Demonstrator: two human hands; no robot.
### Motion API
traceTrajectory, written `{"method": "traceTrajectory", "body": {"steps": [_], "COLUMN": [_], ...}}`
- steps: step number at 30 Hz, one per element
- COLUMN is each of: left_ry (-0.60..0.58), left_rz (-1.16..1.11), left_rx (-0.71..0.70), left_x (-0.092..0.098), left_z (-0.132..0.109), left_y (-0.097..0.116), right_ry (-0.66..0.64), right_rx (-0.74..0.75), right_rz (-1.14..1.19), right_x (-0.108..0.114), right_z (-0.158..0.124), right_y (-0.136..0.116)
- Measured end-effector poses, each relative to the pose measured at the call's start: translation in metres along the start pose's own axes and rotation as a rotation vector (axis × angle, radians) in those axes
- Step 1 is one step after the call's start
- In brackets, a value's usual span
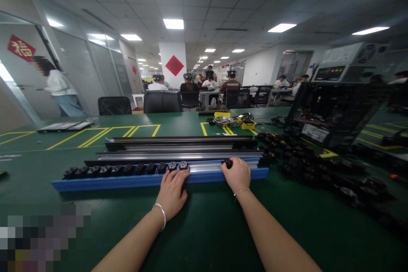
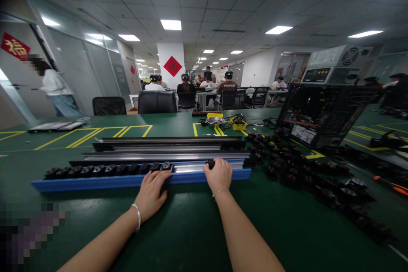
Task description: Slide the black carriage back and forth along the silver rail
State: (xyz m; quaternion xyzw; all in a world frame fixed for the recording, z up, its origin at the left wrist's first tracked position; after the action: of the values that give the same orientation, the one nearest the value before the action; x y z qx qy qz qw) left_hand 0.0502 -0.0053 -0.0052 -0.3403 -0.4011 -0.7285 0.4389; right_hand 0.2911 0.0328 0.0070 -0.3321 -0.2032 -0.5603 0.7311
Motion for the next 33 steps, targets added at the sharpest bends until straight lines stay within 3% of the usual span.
{"method": "traceTrajectory", "body": {"steps": [33], "left_ry": [-0.010], "left_rz": [0.001], "left_rx": [0.006], "left_x": [0.002], "left_z": [0.000], "left_y": [0.002], "right_ry": [-0.007], "right_rx": [-0.054], "right_rz": [-0.039], "right_x": [0.004], "right_z": [0.003], "right_y": [0.011]}}
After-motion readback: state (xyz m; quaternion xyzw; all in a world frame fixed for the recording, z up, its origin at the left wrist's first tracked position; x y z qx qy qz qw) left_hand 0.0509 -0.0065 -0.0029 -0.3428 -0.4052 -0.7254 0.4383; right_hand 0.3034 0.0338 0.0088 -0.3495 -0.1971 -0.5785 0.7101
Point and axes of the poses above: each hand's wrist, its own z-axis towards the middle knuckle, its own x-axis out of the back of the hand, y = z × x, the point moved 3 cm from there along z, towards the middle knuckle, and after that the axes turned 14 degrees about x, right-handed, at the moved point
